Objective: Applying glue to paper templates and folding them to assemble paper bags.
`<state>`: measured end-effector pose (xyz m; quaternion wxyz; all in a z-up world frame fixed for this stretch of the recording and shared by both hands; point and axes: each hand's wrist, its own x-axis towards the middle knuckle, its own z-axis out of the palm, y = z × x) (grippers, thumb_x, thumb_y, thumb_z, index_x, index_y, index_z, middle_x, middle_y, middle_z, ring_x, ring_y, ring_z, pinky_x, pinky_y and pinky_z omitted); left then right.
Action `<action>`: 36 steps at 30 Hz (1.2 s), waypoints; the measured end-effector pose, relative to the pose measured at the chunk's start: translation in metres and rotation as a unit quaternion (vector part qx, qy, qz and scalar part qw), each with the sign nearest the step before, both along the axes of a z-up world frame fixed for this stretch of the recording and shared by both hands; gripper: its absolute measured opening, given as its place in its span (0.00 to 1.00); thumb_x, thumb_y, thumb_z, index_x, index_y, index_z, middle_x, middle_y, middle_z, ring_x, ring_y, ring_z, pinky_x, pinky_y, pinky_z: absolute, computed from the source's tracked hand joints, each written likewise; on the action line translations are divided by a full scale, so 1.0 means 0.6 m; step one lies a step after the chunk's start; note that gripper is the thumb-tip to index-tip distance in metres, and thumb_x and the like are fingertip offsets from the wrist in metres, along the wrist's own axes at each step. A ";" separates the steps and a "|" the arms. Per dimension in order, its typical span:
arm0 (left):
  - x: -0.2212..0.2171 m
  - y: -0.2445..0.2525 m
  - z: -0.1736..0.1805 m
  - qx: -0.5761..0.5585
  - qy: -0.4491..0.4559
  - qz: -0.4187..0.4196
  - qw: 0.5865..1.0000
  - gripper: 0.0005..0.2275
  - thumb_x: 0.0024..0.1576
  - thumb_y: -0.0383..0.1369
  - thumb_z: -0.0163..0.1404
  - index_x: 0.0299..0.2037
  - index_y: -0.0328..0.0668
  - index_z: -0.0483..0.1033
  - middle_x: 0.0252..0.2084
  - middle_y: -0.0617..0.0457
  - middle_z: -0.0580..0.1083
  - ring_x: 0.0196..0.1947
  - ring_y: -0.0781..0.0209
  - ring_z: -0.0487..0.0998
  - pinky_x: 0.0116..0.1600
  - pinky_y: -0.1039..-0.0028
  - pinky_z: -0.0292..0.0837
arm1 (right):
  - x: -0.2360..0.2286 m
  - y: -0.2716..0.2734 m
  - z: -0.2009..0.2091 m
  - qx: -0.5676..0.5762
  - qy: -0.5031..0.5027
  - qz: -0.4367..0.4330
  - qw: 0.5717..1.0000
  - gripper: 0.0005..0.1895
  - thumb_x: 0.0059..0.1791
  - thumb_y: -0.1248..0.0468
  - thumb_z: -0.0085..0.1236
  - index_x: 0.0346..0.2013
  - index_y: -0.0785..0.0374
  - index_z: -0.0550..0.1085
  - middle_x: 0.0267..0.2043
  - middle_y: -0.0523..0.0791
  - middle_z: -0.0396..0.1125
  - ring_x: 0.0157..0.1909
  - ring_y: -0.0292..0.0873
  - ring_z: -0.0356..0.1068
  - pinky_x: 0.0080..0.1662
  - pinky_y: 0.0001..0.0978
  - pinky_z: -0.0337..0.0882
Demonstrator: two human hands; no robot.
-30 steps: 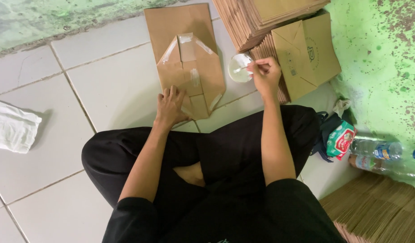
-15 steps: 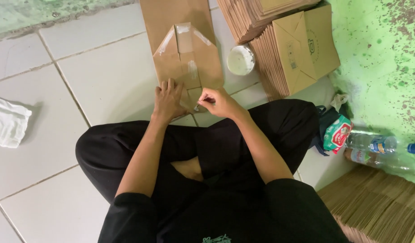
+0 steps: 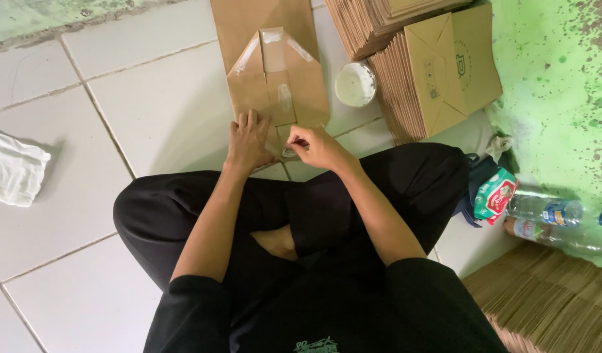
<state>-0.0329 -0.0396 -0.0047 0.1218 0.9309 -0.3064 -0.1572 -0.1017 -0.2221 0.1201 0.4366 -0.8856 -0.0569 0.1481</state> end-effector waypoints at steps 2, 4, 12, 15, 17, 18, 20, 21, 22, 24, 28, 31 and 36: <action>-0.002 0.000 0.002 0.000 0.000 0.000 1.000 0.45 0.33 0.52 0.70 0.64 0.46 0.67 0.53 0.45 0.62 0.56 0.43 0.65 0.57 0.54 0.66 | -0.004 -0.012 0.001 -0.023 -0.002 0.009 1.000 0.03 0.52 0.73 0.55 0.34 0.65 0.71 0.34 0.54 0.76 0.40 0.56 0.78 0.44 0.45 0.78; -0.001 0.000 0.001 0.000 0.001 0.001 1.000 0.46 0.33 0.54 0.70 0.63 0.46 0.68 0.53 0.45 0.62 0.56 0.43 0.64 0.56 0.54 0.66 | -0.005 -0.025 -0.003 -0.045 -0.004 0.019 0.999 0.03 0.51 0.72 0.56 0.34 0.65 0.71 0.34 0.55 0.76 0.40 0.57 0.78 0.43 0.46 0.77; -0.002 0.001 0.009 -0.007 0.006 0.005 1.000 0.45 0.34 0.51 0.71 0.63 0.46 0.66 0.53 0.46 0.62 0.57 0.43 0.64 0.57 0.53 0.67 | 0.002 -0.003 -0.012 -0.010 -0.027 0.013 1.000 0.04 0.51 0.73 0.57 0.34 0.64 0.71 0.32 0.53 0.76 0.36 0.53 0.78 0.42 0.42 0.77; -0.001 0.001 -0.005 -0.001 0.000 0.003 1.000 0.47 0.32 0.52 0.71 0.64 0.47 0.66 0.52 0.46 0.61 0.56 0.43 0.64 0.56 0.54 0.66 | 0.001 -0.017 -0.014 -0.034 -0.033 0.028 0.998 0.05 0.52 0.72 0.56 0.33 0.63 0.70 0.31 0.51 0.76 0.35 0.52 0.78 0.41 0.41 0.77; -0.003 0.003 0.001 -0.006 0.001 0.004 1.000 0.45 0.33 0.49 0.70 0.64 0.46 0.66 0.52 0.46 0.61 0.55 0.43 0.64 0.56 0.54 0.66 | -0.001 -0.032 -0.018 -0.033 -0.036 0.014 0.999 0.04 0.52 0.70 0.57 0.33 0.62 0.71 0.31 0.50 0.76 0.35 0.50 0.77 0.40 0.40 0.77; -0.003 0.001 0.005 -0.011 0.001 0.001 1.000 0.44 0.35 0.45 0.70 0.64 0.46 0.65 0.52 0.45 0.61 0.54 0.42 0.65 0.55 0.54 0.67 | -0.003 -0.042 -0.020 -0.032 -0.039 -0.003 0.999 0.04 0.52 0.69 0.58 0.34 0.61 0.71 0.31 0.49 0.75 0.35 0.49 0.77 0.40 0.39 0.77; -0.002 0.001 0.007 -0.014 0.006 0.003 1.000 0.44 0.34 0.47 0.70 0.63 0.46 0.66 0.52 0.45 0.61 0.56 0.42 0.65 0.56 0.53 0.66 | -0.001 -0.056 -0.023 -0.005 -0.068 -0.035 0.997 0.04 0.50 0.70 0.59 0.35 0.62 0.72 0.30 0.50 0.76 0.34 0.48 0.77 0.40 0.38 0.77; -0.002 0.001 0.008 -0.015 0.010 0.006 1.000 0.44 0.33 0.48 0.71 0.63 0.46 0.66 0.53 0.46 0.61 0.57 0.42 0.65 0.56 0.53 0.66 | 0.000 -0.064 -0.024 0.022 -0.098 -0.067 0.993 0.04 0.49 0.71 0.61 0.35 0.63 0.73 0.29 0.50 0.76 0.33 0.47 0.77 0.39 0.36 0.78; -0.001 0.000 0.007 -0.015 0.009 0.006 1.000 0.44 0.33 0.48 0.71 0.63 0.46 0.66 0.53 0.46 0.61 0.57 0.42 0.65 0.56 0.53 0.66 | 0.000 -0.076 -0.030 0.022 -0.098 -0.067 0.993 0.04 0.49 0.71 0.61 0.35 0.63 0.73 0.29 0.50 0.76 0.33 0.47 0.77 0.39 0.36 0.78; -0.003 0.000 0.006 -0.012 0.004 0.004 1.000 0.43 0.33 0.48 0.70 0.62 0.47 0.66 0.53 0.46 0.61 0.56 0.43 0.64 0.56 0.53 0.67 | 0.000 -0.098 -0.044 0.009 -0.118 -0.079 0.990 0.05 0.49 0.72 0.61 0.36 0.64 0.72 0.29 0.50 0.76 0.32 0.47 0.77 0.40 0.35 0.78; -0.002 0.001 0.009 -0.015 0.000 -0.002 1.000 0.43 0.34 0.47 0.70 0.62 0.46 0.65 0.52 0.46 0.61 0.56 0.42 0.64 0.55 0.53 0.67 | -0.004 -0.081 -0.048 0.013 -0.091 -0.074 0.993 0.04 0.49 0.73 0.60 0.35 0.65 0.72 0.28 0.50 0.76 0.30 0.46 0.77 0.38 0.35 0.77; -0.006 0.003 0.015 -0.017 -0.004 -0.003 1.000 0.43 0.34 0.47 0.71 0.61 0.45 0.66 0.52 0.45 0.61 0.55 0.41 0.65 0.55 0.53 0.67 | -0.007 -0.057 -0.069 0.029 -0.067 -0.050 0.996 0.04 0.49 0.72 0.61 0.35 0.66 0.73 0.27 0.52 0.75 0.30 0.46 0.76 0.34 0.37 0.76; -0.004 0.000 0.006 -0.004 -0.013 -0.003 1.000 0.43 0.34 0.48 0.71 0.61 0.46 0.65 0.53 0.45 0.62 0.56 0.42 0.65 0.55 0.52 0.67 | 0.006 -0.065 -0.061 0.092 -0.051 -0.074 0.992 0.04 0.50 0.71 0.60 0.37 0.67 0.73 0.30 0.52 0.76 0.31 0.44 0.76 0.39 0.35 0.78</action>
